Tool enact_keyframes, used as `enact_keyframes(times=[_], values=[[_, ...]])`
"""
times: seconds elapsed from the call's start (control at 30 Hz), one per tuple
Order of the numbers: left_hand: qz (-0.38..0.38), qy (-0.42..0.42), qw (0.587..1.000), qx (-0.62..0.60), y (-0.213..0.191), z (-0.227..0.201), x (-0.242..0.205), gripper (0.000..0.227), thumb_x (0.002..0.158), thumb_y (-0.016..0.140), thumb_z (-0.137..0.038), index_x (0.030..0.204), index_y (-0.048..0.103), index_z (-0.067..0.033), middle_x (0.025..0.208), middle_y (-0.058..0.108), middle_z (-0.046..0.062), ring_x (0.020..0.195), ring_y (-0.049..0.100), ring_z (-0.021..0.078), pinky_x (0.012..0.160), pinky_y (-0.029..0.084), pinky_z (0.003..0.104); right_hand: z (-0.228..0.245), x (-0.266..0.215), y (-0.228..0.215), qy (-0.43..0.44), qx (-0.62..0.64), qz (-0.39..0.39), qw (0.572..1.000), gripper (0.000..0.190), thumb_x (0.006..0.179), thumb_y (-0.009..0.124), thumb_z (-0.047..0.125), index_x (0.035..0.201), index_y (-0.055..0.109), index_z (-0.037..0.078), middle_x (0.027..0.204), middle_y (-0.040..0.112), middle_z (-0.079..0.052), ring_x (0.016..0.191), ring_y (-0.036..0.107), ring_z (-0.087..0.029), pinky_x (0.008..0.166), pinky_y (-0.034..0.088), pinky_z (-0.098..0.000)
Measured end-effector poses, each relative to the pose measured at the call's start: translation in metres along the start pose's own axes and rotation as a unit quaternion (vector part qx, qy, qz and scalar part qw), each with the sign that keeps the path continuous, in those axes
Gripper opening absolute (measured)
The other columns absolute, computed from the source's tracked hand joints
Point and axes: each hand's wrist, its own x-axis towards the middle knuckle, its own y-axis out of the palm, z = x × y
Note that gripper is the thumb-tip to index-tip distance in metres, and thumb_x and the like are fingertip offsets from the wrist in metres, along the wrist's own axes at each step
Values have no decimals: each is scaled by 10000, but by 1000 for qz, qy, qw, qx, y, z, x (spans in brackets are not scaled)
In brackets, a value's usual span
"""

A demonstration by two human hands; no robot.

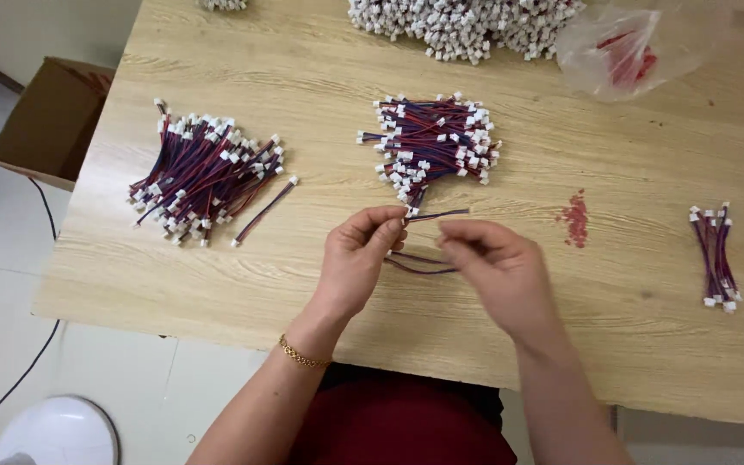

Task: Bundling small electronic wire cables into organized groups on a wooden table.

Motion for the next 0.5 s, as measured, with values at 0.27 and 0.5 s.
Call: enact_keyframes(times=[0.27,0.5], values=[[11,-6,1000,-25,-5,-6,-10,316,881,683,-38,1183,591,-36,873,693,96,757,660,114,692,590,228,19,5,20,-134,-151,18,979,111,827,760,52,937,744,56,804,710,-77,731,665,-154,732,524,-299],[46,-3,998,-30,2,-15,-16,341,868,698,-35,1190,583,-34,857,693,110,767,656,124,690,583,237,14,13,13,-300,-312,15,901,90,848,757,212,937,765,227,883,641,-9,895,601,-232,861,420,-361]])
